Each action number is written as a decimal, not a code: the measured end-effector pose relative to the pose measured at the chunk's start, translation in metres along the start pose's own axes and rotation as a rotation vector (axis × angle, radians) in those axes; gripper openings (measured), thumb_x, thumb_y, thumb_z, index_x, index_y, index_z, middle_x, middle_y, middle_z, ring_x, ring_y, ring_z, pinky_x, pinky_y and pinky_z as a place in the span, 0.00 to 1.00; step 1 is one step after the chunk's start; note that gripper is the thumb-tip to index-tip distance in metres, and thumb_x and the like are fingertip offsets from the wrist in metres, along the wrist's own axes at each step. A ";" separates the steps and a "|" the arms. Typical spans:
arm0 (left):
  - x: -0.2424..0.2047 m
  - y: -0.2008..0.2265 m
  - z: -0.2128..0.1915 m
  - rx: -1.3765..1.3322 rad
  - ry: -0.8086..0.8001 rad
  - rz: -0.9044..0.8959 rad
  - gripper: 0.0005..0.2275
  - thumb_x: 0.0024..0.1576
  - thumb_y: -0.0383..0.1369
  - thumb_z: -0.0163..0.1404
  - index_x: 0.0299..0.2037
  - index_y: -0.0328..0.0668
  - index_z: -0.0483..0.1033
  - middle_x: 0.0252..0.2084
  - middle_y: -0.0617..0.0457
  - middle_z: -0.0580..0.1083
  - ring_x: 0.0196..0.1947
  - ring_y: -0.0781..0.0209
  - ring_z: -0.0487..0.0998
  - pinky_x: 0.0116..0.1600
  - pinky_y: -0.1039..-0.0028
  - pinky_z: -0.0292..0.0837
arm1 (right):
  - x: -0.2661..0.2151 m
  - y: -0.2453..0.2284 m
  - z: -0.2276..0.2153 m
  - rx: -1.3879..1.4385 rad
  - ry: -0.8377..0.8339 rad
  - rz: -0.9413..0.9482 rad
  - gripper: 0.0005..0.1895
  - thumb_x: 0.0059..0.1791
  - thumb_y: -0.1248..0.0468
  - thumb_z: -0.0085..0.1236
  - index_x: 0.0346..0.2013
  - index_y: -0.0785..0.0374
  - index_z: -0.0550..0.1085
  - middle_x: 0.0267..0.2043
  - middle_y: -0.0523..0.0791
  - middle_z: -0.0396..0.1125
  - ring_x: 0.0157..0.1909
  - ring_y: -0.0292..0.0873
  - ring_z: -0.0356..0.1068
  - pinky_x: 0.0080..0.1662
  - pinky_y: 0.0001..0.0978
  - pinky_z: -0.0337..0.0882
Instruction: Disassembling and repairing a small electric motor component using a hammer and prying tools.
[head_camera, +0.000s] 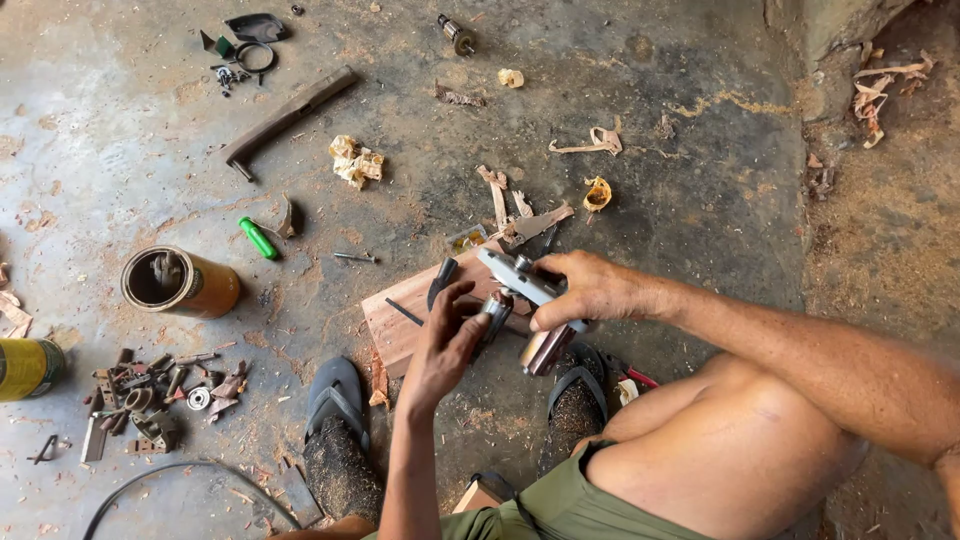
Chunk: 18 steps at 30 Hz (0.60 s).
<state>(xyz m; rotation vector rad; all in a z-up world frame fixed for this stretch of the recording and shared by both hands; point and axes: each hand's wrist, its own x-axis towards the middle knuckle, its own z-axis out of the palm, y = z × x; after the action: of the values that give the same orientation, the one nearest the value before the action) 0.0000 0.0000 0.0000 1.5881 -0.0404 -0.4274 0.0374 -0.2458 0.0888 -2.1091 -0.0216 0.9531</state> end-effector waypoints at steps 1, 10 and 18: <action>0.002 -0.004 -0.003 -0.003 0.007 0.002 0.20 0.59 0.37 0.54 0.61 0.44 0.69 0.51 0.46 0.77 0.51 0.58 0.79 0.55 0.69 0.75 | -0.002 -0.002 0.002 -0.006 -0.004 -0.003 0.35 0.33 0.48 0.68 0.50 0.64 0.74 0.32 0.45 0.75 0.31 0.38 0.74 0.29 0.33 0.74; 0.030 -0.006 -0.016 0.267 -0.122 -0.017 0.24 0.52 0.39 0.64 0.56 0.36 0.73 0.47 0.46 0.80 0.46 0.57 0.79 0.51 0.68 0.76 | 0.017 0.009 0.021 0.461 -0.122 0.137 0.37 0.41 0.39 0.65 0.52 0.63 0.77 0.37 0.46 0.72 0.35 0.40 0.69 0.34 0.35 0.66; 0.059 0.069 -0.076 0.492 -0.326 -0.141 0.22 0.52 0.46 0.60 0.49 0.39 0.81 0.34 0.52 0.81 0.31 0.64 0.79 0.35 0.70 0.74 | 0.027 -0.032 0.026 1.020 -0.106 0.229 0.47 0.43 0.24 0.41 0.46 0.66 0.75 0.42 0.49 0.71 0.43 0.47 0.73 0.43 0.48 0.79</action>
<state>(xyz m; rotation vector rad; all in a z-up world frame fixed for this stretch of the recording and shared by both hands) 0.0936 0.0505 0.0528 1.9934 -0.3036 -0.8314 0.0497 -0.1980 0.0835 -1.1268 0.5475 0.9238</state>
